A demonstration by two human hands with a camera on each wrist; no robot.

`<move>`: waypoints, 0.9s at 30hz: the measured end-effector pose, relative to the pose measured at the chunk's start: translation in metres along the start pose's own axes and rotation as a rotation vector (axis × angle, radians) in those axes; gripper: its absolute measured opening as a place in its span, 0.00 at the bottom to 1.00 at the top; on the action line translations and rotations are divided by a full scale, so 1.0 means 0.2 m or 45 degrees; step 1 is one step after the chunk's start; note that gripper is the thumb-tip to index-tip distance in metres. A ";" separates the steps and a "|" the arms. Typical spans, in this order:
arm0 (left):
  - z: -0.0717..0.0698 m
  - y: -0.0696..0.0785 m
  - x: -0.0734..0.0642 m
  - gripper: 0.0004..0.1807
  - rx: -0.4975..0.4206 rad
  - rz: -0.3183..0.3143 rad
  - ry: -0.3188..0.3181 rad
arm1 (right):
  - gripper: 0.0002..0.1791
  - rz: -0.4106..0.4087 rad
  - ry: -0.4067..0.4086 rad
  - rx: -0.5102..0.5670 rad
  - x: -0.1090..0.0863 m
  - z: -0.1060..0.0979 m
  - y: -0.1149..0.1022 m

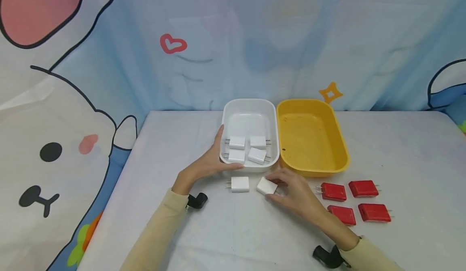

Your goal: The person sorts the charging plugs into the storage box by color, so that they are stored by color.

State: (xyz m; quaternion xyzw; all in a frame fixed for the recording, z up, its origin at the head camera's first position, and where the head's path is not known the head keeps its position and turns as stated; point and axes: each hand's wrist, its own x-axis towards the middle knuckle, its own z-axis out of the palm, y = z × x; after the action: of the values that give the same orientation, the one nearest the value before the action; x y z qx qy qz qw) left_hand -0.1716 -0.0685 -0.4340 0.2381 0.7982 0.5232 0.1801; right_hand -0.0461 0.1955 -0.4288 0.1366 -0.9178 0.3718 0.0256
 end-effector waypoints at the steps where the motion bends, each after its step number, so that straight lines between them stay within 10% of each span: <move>1: 0.00 0.00 0.00 0.75 0.000 0.003 -0.003 | 0.26 0.015 -0.013 -0.005 0.00 0.00 0.00; 27: 0.00 -0.01 0.00 0.75 -0.034 0.035 -0.003 | 0.24 -0.027 -0.148 0.015 0.03 -0.05 -0.08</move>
State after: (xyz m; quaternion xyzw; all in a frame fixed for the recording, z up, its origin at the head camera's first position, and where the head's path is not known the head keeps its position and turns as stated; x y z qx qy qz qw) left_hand -0.1729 -0.0693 -0.4353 0.2472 0.7876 0.5359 0.1770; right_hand -0.0475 0.1907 -0.4091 0.1677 -0.9140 0.3685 -0.0245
